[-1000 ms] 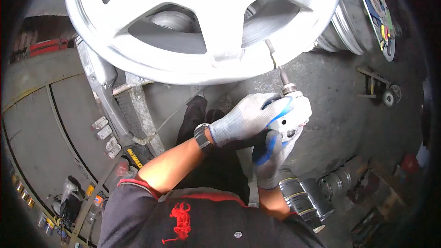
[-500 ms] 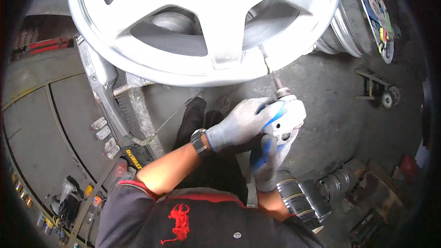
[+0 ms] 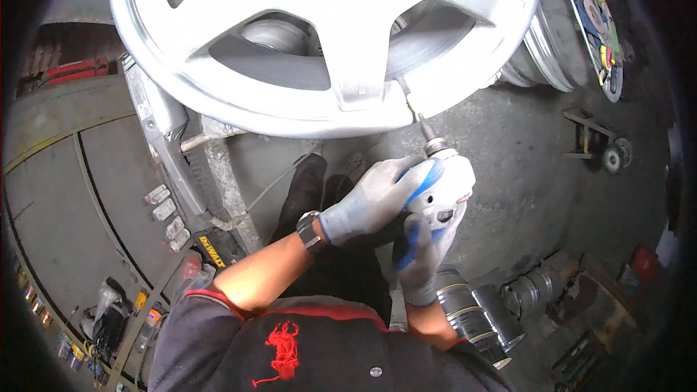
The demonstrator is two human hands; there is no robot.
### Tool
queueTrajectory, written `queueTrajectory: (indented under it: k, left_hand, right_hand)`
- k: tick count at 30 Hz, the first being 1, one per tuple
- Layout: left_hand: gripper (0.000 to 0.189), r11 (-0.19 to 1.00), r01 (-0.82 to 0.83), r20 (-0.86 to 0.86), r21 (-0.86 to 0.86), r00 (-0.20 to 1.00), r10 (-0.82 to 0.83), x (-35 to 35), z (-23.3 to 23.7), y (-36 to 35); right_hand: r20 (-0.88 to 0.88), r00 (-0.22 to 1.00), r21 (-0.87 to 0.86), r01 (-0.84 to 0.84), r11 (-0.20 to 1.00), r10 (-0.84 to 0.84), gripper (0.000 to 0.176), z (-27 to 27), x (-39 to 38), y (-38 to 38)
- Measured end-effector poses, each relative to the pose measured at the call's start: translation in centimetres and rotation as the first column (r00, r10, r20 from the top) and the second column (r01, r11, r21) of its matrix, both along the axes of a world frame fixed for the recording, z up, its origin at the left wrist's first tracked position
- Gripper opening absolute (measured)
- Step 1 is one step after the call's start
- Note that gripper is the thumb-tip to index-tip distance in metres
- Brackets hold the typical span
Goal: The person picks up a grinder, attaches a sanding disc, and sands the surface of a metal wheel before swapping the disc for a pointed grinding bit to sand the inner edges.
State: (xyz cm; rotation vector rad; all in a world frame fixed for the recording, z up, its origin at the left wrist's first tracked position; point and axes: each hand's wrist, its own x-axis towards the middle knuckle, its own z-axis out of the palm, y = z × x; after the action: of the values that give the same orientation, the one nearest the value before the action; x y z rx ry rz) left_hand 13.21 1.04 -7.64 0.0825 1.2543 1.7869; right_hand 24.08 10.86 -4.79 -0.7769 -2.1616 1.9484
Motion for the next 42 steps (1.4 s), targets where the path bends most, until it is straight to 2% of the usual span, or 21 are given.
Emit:
queueTrajectory:
  k: [2,5,6,8,9,11,18,20,22,24,25,27,30,32,34,35,36,37,38,40,42]
  left_hand:
    - [0.046,0.999,0.042,-0.041,-0.001,0.998,-0.042,-1.2,0.7,0.7]
    - [0.043,0.994,0.104,-0.345,-0.046,0.932,-0.114,-2.2,1.4,0.9]
    - [0.043,0.994,0.102,-0.343,-0.045,0.933,-0.111,-1.9,1.1,0.9]
    - [0.043,0.999,-0.028,-0.410,0.032,0.911,0.038,-0.7,0.3,0.9]
    - [0.043,0.999,-0.027,-0.411,0.031,0.911,0.038,-0.4,-0.2,0.9]
    - [0.043,0.991,-0.087,-0.039,0.101,0.995,0.092,0.2,-0.9,0.5]
    - [0.043,0.991,-0.108,0.025,0.073,0.994,0.107,-0.1,0.0,1.1]
    - [0.040,0.996,-0.089,-0.359,0.004,0.929,0.084,-1.0,0.9,1.4]
    - [0.039,0.997,-0.057,-0.338,0.043,0.939,0.068,-1.5,0.9,1.8]
    - [0.043,0.997,-0.029,-0.200,0.068,0.979,0.042,-1.3,-0.1,2.0]
    - [0.043,0.997,-0.030,-0.201,0.065,0.979,0.042,-1.1,-0.2,1.8]
    - [0.046,0.998,-0.031,-0.077,0.056,0.996,0.035,-0.4,-0.1,0.8]
    - [0.048,0.998,-0.061,0.002,0.030,0.998,0.061,0.9,-0.4,0.1]
    - [0.048,1.000,-0.023,-0.021,0.007,1.000,0.024,0.4,-0.1,0.0]
    - [0.045,0.999,0.001,-0.221,-0.041,0.975,-0.010,-0.4,0.3,0.6]
    - [0.045,0.999,0.000,-0.221,-0.038,0.975,-0.008,-0.6,0.0,1.0]
    - [0.043,0.995,0.022,-0.457,-0.094,0.887,-0.063,-0.8,-0.3,1.5]
    - [0.041,0.987,0.028,-0.658,-0.155,0.743,-0.125,-0.9,-0.4,1.8]
    - [0.041,0.988,0.027,-0.657,-0.154,0.744,-0.123,-1.1,-0.3,2.0]
    - [0.037,0.986,0.111,-0.319,-0.122,0.937,-0.145,-1.7,0.6,2.1]
    - [0.037,0.987,0.047,-0.348,-0.156,0.932,-0.099,-0.9,0.5,1.2]
  right_hand:
    - [-0.076,0.988,-0.263,0.113,0.958,-0.138,0.086,0.5,-1.4,0.3]
    - [-0.126,0.984,-0.172,0.107,0.979,-0.129,0.088,0.0,-1.8,0.9]
    - [-0.138,0.981,-0.113,0.118,0.987,-0.133,0.087,-0.1,-1.8,1.0]
    - [-0.142,0.983,-0.153,0.093,0.984,-0.115,0.087,0.3,-1.8,0.9]
    - [-0.070,0.985,-0.214,0.138,0.967,-0.156,0.087,0.4,-1.7,0.6]
    - [0.017,0.975,-0.289,0.215,0.933,-0.220,0.090,0.5,-1.3,-0.2]
    - [0.003,0.981,-0.308,0.185,0.933,-0.193,0.088,0.8,-1.6,0.6]
    - [-0.090,0.978,-0.225,0.166,0.960,-0.190,0.088,0.5,-1.8,1.1]
    - [-0.128,0.982,-0.163,0.115,0.980,-0.137,0.091,0.2,-1.6,1.3]
    - [-0.077,0.970,-0.254,0.204,0.946,-0.230,0.091,0.3,-1.7,1.0]
    - [-0.077,0.970,-0.257,0.203,0.945,-0.229,0.091,0.2,-1.6,0.7]
    - [-0.076,0.972,-0.344,0.182,0.921,-0.220,0.091,-0.1,-0.9,0.0]
    - [-0.020,0.985,-0.298,0.159,0.941,-0.173,0.094,-0.6,0.2,-0.3]
    - [-0.007,0.981,-0.292,0.183,0.939,-0.193,0.096,-0.3,-0.2,-0.2]
    - [-0.096,0.976,-0.364,0.148,0.920,-0.195,0.097,-0.7,-0.5,0.4]
    - [-0.097,0.976,-0.360,0.147,0.921,-0.194,0.097,-0.6,-1.0,0.5]
    - [-0.131,0.963,-0.371,0.173,0.912,-0.236,0.096,-0.3,-1.7,0.4]
    - [-0.162,0.947,-0.383,0.199,0.902,-0.277,0.094,-0.1,-2.0,0.3]
    - [-0.161,0.948,-0.382,0.198,0.903,-0.276,0.094,-0.1,-1.9,0.4]
    - [-0.168,0.936,-0.410,0.217,0.886,-0.308,0.095,-0.5,-1.7,0.4]
    - [-0.109,0.957,-0.386,0.208,0.899,-0.268,0.095,-1.5,-0.3,0.5]
